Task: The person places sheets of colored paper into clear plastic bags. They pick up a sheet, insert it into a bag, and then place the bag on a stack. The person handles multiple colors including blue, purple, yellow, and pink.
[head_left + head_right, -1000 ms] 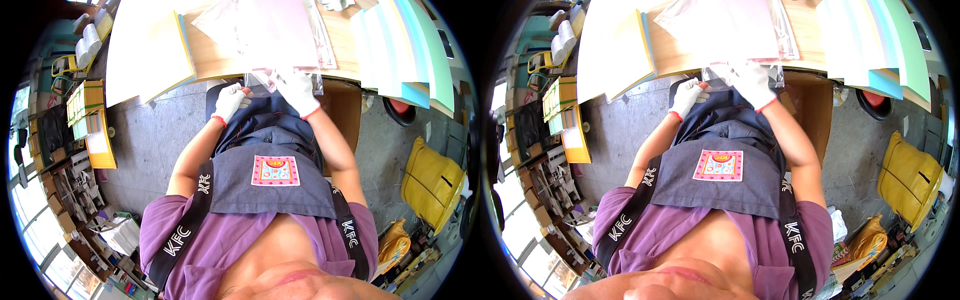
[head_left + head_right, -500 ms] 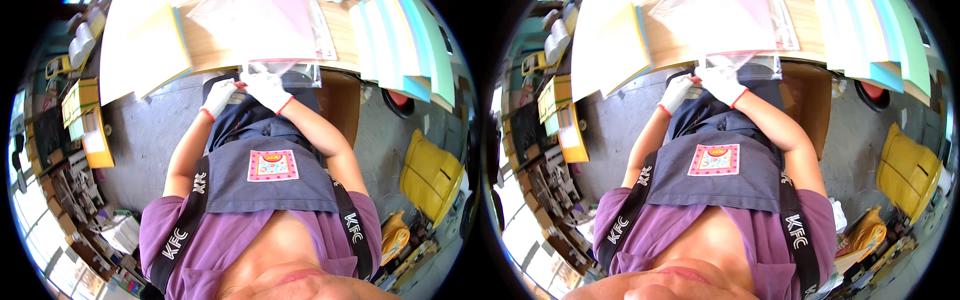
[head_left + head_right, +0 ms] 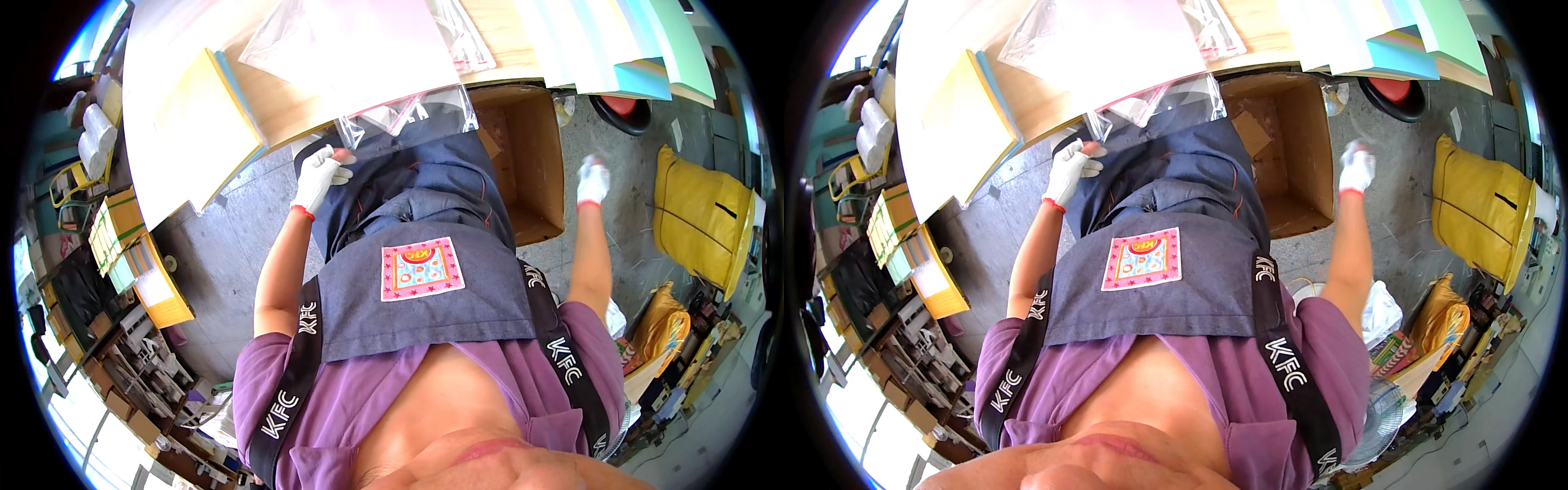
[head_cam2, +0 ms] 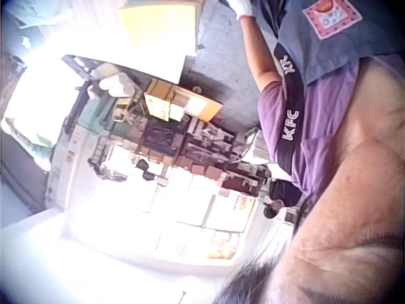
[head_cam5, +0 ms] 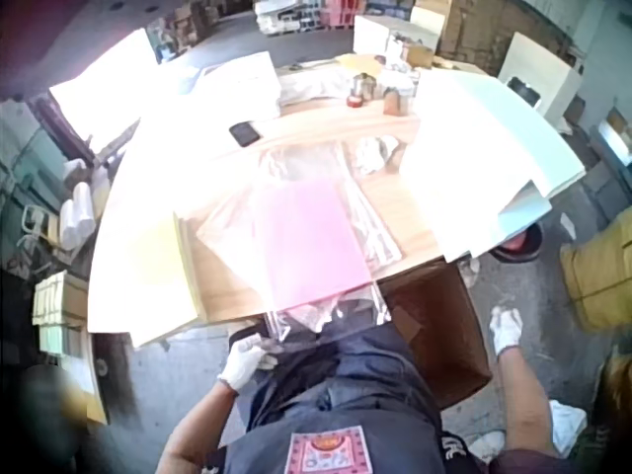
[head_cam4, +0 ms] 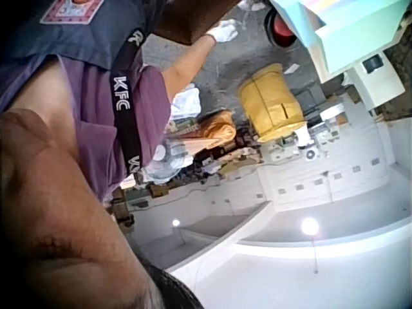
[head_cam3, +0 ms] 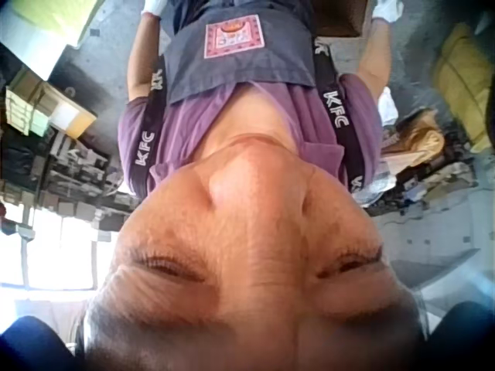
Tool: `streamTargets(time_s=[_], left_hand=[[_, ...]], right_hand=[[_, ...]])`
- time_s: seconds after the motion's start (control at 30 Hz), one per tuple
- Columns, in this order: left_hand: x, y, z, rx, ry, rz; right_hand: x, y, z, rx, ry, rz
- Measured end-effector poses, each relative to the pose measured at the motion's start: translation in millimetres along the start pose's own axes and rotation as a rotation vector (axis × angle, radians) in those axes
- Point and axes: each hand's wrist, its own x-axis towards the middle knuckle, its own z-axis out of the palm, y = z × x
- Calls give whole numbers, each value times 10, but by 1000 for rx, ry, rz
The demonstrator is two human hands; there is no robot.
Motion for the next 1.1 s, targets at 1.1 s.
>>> streamTargets(time_s=[1.1], left_hand=[[424,-294,755,-925,468,216]], right_hand=[[-95,-3147,399,1110,341,-103]])
